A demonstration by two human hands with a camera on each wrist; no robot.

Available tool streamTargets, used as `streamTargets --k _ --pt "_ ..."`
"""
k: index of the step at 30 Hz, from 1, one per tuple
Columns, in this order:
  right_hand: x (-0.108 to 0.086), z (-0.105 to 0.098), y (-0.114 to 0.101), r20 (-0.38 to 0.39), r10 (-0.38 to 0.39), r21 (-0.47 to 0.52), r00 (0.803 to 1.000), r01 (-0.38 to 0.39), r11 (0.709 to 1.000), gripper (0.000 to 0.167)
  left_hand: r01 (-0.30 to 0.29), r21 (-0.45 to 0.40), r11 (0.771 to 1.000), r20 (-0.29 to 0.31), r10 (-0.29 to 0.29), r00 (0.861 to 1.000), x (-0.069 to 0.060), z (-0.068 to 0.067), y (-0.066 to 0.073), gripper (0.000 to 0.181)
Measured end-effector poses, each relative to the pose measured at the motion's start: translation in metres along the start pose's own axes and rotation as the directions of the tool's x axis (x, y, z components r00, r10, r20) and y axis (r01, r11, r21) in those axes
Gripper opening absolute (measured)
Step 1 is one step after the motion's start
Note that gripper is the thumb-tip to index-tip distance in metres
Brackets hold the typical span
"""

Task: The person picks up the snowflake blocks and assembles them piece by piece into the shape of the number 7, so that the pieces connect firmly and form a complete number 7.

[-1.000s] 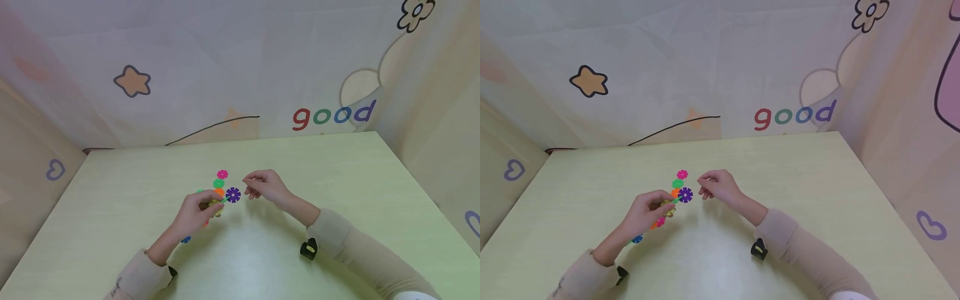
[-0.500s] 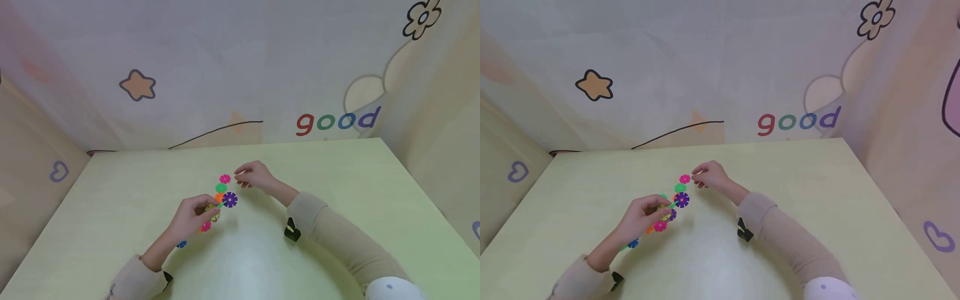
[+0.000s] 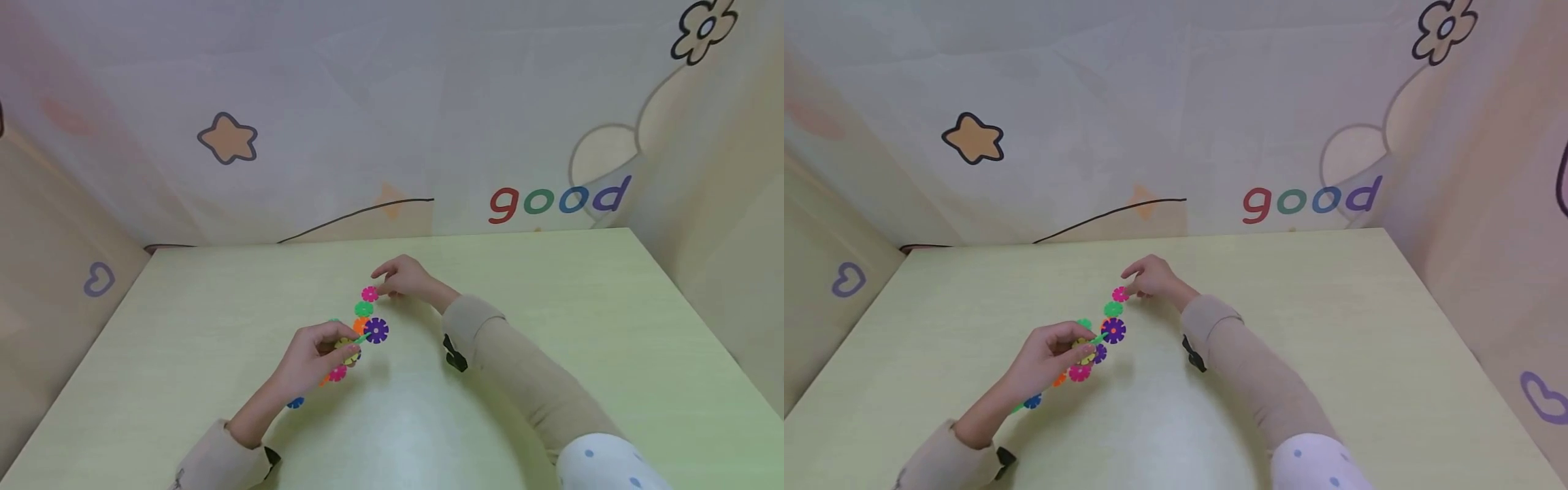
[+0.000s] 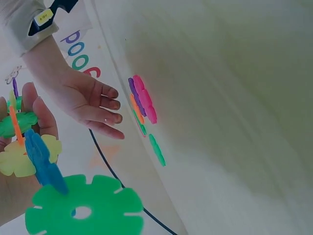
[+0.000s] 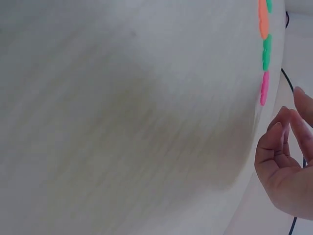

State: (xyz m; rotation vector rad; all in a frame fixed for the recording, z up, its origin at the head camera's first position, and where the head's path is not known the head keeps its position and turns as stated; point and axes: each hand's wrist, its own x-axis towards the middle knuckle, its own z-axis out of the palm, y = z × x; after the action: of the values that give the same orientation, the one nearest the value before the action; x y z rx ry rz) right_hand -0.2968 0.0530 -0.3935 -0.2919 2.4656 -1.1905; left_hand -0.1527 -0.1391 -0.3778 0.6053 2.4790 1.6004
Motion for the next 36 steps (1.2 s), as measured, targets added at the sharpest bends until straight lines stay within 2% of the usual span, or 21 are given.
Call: streamTargets --k 8,16,24,31,36 --pt "0.015 0.003 0.004 0.013 0.030 -0.112 0.999 -0.028 0.993 0.034 -0.009 0.021 1.000 -0.006 0.009 1.000 -0.002 -0.002 0.002 0.013" --pt "0.017 0.007 0.001 0.006 0.020 -0.218 1.000 -0.019 0.976 0.030 -0.021 0.003 1.000 0.000 0.021 1.000 0.000 -0.003 0.002 0.015" --pt "0.016 0.009 -0.001 -0.005 0.005 -0.239 1.000 -0.006 0.971 0.012 -0.026 0.001 1.000 -0.011 0.026 1.000 -0.001 -0.004 0.001 0.014" --pt "0.016 0.014 -0.002 0.019 0.020 -0.219 1.000 -0.015 0.976 0.023 -0.025 -0.014 1.000 -0.004 0.025 1.000 -0.002 -0.005 -0.001 0.015" --pt "0.017 0.014 -0.003 0.022 0.025 -0.249 0.999 -0.018 0.968 0.022 -0.028 0.003 1.000 -0.013 0.028 1.000 -0.001 -0.007 -0.001 0.014"
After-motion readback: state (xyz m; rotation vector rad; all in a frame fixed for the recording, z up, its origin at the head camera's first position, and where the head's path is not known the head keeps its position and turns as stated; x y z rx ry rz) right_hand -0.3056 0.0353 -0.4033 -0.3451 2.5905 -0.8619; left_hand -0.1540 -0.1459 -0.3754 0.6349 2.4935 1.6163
